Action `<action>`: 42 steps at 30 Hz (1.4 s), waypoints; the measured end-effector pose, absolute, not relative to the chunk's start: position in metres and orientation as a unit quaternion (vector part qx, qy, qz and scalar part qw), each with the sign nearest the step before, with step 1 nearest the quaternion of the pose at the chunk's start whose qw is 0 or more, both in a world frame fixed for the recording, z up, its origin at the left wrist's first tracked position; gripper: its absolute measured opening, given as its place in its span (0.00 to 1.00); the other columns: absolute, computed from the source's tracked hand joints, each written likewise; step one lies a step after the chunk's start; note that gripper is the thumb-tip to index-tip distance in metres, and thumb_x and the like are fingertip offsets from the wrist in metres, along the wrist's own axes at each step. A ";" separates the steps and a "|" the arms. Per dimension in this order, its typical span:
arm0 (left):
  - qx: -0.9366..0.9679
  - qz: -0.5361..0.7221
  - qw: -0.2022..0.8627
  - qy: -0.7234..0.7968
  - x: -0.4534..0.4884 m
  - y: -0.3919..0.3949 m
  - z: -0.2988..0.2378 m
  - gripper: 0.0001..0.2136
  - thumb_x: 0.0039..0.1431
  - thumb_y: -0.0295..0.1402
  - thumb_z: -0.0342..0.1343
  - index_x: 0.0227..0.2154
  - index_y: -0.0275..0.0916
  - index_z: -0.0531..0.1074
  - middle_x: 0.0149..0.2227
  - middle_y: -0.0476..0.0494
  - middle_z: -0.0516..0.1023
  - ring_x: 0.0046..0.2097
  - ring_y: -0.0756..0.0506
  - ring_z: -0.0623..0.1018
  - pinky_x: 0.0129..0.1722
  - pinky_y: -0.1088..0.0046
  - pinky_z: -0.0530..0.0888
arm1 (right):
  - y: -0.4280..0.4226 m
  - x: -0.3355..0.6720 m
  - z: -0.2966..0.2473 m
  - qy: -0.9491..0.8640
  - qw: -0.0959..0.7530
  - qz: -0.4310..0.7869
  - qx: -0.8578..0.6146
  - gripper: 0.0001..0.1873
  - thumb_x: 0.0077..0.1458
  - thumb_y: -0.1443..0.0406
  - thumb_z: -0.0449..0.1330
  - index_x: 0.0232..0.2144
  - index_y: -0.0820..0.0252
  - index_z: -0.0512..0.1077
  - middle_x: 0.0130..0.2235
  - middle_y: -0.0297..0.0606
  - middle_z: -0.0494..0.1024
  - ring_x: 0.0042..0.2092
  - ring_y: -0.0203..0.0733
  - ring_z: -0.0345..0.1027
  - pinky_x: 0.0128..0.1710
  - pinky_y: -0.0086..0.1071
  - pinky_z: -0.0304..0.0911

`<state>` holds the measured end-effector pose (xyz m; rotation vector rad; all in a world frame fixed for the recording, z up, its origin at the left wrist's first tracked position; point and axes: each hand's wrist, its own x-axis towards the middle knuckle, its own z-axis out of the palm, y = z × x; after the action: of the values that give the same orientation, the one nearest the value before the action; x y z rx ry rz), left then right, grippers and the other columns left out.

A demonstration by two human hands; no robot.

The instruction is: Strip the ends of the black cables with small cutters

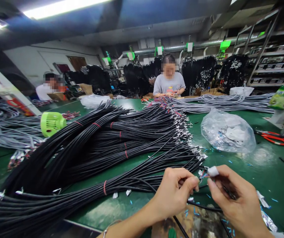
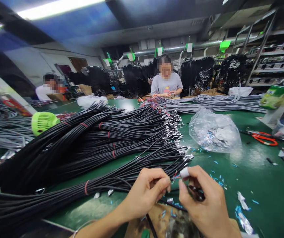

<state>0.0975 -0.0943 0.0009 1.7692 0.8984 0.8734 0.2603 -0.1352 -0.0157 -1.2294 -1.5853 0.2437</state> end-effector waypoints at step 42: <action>0.730 0.408 0.409 0.366 0.100 -0.099 -0.003 0.12 0.54 0.32 0.54 0.20 0.31 0.72 0.19 0.47 0.69 0.22 0.53 0.65 0.21 0.80 0.60 | -0.136 0.261 -0.012 -0.525 0.589 0.285 -0.545 0.09 0.47 0.62 0.64 0.34 0.53 0.75 0.27 0.31 0.78 0.24 0.34 0.66 0.18 0.24 0.58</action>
<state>0.0995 -0.0986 -0.0035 1.8385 0.9217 1.0267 0.2608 -0.1357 -0.0123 -1.2684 -1.2231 0.6641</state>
